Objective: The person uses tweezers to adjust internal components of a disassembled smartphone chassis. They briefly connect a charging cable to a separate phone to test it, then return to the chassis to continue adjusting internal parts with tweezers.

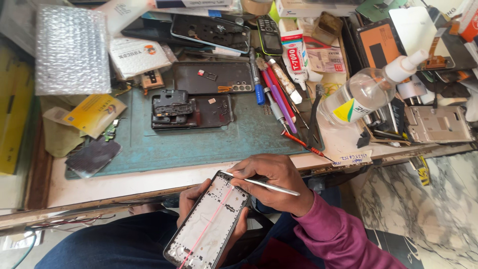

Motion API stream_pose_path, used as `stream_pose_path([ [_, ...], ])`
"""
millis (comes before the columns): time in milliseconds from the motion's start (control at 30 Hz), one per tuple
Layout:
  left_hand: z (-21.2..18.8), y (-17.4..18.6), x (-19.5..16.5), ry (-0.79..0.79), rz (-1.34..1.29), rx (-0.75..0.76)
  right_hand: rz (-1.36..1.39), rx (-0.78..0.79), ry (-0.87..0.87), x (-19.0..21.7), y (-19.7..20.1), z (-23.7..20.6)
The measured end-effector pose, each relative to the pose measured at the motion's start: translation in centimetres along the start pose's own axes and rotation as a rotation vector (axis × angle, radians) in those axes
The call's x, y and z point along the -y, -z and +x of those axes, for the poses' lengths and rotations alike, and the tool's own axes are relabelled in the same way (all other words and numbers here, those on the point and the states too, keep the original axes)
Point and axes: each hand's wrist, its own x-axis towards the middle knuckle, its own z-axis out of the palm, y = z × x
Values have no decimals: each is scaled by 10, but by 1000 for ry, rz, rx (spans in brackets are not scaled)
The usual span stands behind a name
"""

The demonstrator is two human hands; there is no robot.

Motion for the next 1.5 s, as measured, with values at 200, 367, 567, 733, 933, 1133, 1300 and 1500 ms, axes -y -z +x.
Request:
stream_pose_path([
  [200,2,5,4,160,-294,67,-17,-64,13,-2,-6,-6],
  [367,1,2,10,-349,314,2,114,-86,-72,-6,-8,-9],
  [567,3,3,15,-368,316,8,138,-115,-80,-13,-4,-14],
  [733,6,4,15,-512,354,-4,381,-144,-101,-21,-2,-21],
  [933,0,7,3,-342,195,77,663,-219,-126,-23,5,-39],
  [1133,-7,8,-11,-290,219,98,660,-241,-204,-19,14,-62],
  [1300,-7,7,-15,-321,265,92,557,-204,-219,-13,26,-80],
  [1500,-8,7,-13,-312,195,135,453,-84,-208,-5,41,-92],
])
